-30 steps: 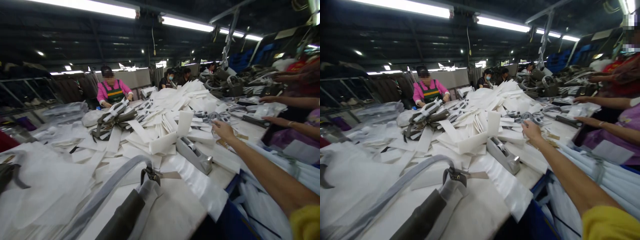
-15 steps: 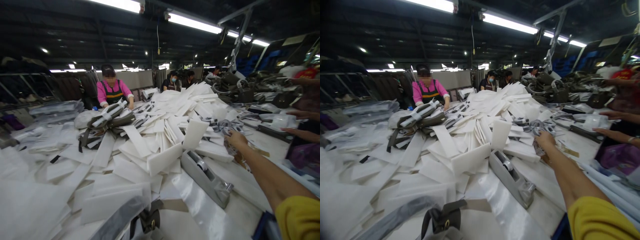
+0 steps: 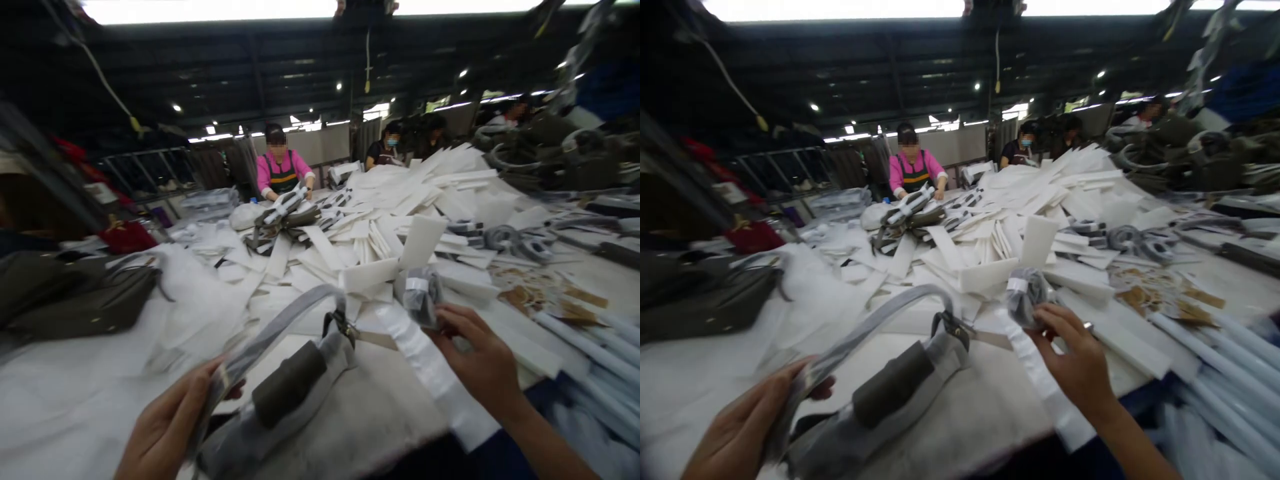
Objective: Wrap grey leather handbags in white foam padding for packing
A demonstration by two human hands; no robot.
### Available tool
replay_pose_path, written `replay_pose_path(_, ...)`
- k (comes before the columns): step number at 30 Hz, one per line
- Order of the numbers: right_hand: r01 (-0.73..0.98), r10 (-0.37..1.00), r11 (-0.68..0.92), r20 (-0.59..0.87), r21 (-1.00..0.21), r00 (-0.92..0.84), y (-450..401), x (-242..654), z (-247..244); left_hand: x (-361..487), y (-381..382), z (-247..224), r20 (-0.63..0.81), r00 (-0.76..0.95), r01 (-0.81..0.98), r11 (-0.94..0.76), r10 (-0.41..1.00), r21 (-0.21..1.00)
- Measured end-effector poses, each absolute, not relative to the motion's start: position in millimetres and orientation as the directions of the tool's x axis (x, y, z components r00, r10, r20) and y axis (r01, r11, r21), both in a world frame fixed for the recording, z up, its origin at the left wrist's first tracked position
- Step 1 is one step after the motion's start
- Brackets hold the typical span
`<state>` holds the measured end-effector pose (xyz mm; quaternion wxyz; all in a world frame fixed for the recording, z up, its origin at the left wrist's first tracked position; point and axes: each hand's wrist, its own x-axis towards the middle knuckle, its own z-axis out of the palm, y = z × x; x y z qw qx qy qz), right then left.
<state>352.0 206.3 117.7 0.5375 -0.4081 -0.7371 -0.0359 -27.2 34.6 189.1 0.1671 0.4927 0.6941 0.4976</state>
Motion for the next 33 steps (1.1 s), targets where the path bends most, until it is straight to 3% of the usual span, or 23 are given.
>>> replay_pose_path(4,0.343,0.556,0.813,0.802,-0.471,-0.218,137,259,106,-32,27,209,0.061,-0.400,0.292,0.065,0.914,0.954)
replay_pose_path(8,0.191,0.600,0.800,0.761,-0.569,-0.245,104,192,99,-33,38,222,0.020,-0.331,0.212,0.053,0.944,0.976)
replay_pose_path(17,0.223,0.621,0.779,0.769,-0.586,-0.149,89,131,113,-38,50,237,0.071,-0.142,0.278,-0.030,0.987,0.960)
replay_pose_path(23,0.285,0.620,0.773,0.771,-0.567,-0.147,88,121,125,-46,59,250,-0.076,0.122,0.369,0.026,0.990,0.929)
replay_pose_path(30,0.104,0.500,0.862,0.795,-0.497,-0.345,100,160,124,-47,57,255,-0.115,0.180,0.244,0.069,0.977,0.967)
replay_pose_path(33,0.334,0.646,0.757,0.721,-0.562,-0.251,132,208,103,-55,58,256,-0.031,0.047,0.155,0.023,0.998,0.988)
